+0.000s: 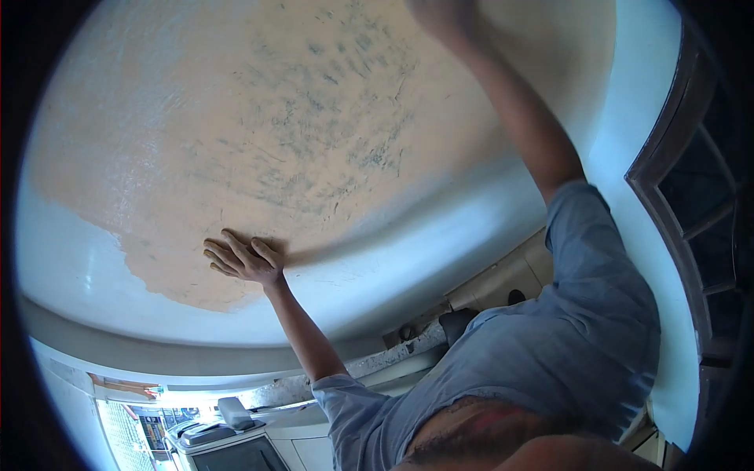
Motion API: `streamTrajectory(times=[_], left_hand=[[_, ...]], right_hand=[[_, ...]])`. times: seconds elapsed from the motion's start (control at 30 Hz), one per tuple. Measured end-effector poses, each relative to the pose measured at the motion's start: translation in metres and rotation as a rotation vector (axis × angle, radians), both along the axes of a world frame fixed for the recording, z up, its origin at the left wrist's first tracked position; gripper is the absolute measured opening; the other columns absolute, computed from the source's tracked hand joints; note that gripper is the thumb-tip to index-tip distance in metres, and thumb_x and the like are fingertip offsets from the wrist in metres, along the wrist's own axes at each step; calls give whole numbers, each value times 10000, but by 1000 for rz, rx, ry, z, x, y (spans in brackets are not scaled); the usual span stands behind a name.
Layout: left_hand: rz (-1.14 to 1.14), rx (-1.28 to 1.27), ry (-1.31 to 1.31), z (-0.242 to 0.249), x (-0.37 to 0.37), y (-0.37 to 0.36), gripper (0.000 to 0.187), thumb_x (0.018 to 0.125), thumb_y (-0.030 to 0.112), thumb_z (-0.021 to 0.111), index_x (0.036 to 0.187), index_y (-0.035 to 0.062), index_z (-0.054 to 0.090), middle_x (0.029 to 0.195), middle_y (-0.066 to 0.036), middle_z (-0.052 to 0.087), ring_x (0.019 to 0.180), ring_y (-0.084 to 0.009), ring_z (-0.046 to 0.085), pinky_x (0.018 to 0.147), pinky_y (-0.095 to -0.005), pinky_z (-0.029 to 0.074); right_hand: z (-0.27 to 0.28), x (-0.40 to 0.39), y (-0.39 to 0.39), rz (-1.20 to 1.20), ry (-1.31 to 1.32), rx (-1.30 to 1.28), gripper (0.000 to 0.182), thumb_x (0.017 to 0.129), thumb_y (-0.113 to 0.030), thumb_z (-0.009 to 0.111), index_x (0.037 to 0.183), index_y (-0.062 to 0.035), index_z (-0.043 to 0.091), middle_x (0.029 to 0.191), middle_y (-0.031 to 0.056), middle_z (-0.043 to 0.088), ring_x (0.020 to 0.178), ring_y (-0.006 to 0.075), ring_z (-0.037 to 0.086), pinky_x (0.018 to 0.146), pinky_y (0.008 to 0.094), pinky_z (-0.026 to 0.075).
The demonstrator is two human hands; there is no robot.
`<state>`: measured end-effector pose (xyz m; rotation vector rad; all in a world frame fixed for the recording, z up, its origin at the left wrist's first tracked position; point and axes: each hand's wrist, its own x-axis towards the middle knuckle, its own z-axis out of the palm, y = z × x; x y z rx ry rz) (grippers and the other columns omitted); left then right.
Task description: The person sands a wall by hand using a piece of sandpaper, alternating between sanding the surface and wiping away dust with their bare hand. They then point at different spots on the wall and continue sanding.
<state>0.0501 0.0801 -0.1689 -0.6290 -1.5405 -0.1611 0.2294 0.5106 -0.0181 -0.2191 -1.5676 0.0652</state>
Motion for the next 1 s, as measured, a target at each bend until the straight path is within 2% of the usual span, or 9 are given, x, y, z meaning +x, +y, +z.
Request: streamTrajectory(times=[0.13, 0.17, 0.2, 0.33, 0.43, 0.63, 0.73, 0.87, 1.0], left_hand=[[-30, 12, 4, -2, 0, 1, 560, 990, 382, 352, 1400, 14, 449, 1519, -242, 275, 1431, -363, 229, 1157, -497, 113], [-16, 14, 1, -3, 0, 0, 557, 990, 381, 351, 1396, 12, 455, 1516, -244, 279, 1428, -364, 237, 1155, -498, 120], [-4, 22, 5, -1, -1, 1, 555, 990, 379, 350, 1391, 11, 460, 1514, -247, 282, 1425, -364, 245, 1154, -499, 128], [-15, 20, 21, 0, -2, 2, 553, 988, 373, 352, 1385, 6, 467, 1511, -254, 284, 1425, -364, 248, 1154, -497, 128], [-4, -23, 13, 0, 0, -4, 552, 986, 369, 357, 1385, 4, 466, 1509, -257, 286, 1425, -365, 248, 1154, -494, 128], [-31, 29, 15, -1, -3, 1, 564, 981, 384, 360, 1387, 8, 465, 1504, -260, 294, 1418, -369, 264, 1154, -482, 139], [-35, 41, 11, -4, -6, 0, 558, 981, 385, 364, 1378, 11, 479, 1499, -259, 306, 1415, -372, 269, 1153, -487, 138], [-59, 55, 9, -5, -5, -2, 556, 977, 387, 371, 1365, 11, 496, 1498, -255, 311, 1415, -373, 269, 1154, -487, 135], [-51, 34, -33, -5, -4, -7, 551, 961, 386, 387, 1363, 29, 508, 1486, -264, 326, 1416, -389, 256, 1156, -503, 129]], right_hand=[[-7, -20, -16, 90, -55, -126, 402, 893, -73, 502, 1293, -56, 539, 1389, 169, 482, 1350, 314, 385, 1131, 448, 254], [-47, -23, -35, 160, -288, -265, 328, 907, -132, 487, 1203, -70, 614, 1305, 199, 551, 1296, 358, 451, 1098, 478, 299], [-99, -30, -48, -10, -23, 143, 319, 954, -196, 460, 1204, -73, 616, 1343, 202, 524, 1350, 345, 388, 1132, 490, 235], [-271, -54, -89, 199, -63, 222, 328, 921, -126, 511, 1235, -116, 604, 1369, 64, 539, 1344, 206, 411, 1143, 490, 224], [-183, -51, -50, 278, 6, 483, 324, 925, -116, 514, 1234, -135, 609, 1354, 60, 550, 1315, 184, 438, 1146, 480, 225], [-23, -35, -51, 40, 43, 135, 466, 877, -38, 523, 1342, -73, 501, 1434, 118, 454, 1383, 257, 350, 1152, 450, 219], [-109, -61, -72, 8, 105, 150, 279, 915, -143, 501, 1133, -100, 669, 1251, 124, 614, 1231, 286, 520, 1066, 465, 322], [-298, -56, -107, 312, -159, 159, 356, 922, -103, 501, 1255, -161, 613, 1321, 31, 578, 1240, 199, 513, 1127, 456, 235], [-240, -49, -76, 302, -114, 351, 346, 865, -47, 536, 1160, -174, 667, 1275, 31, 608, 1207, 203, 538, 1081, 454, 306]])
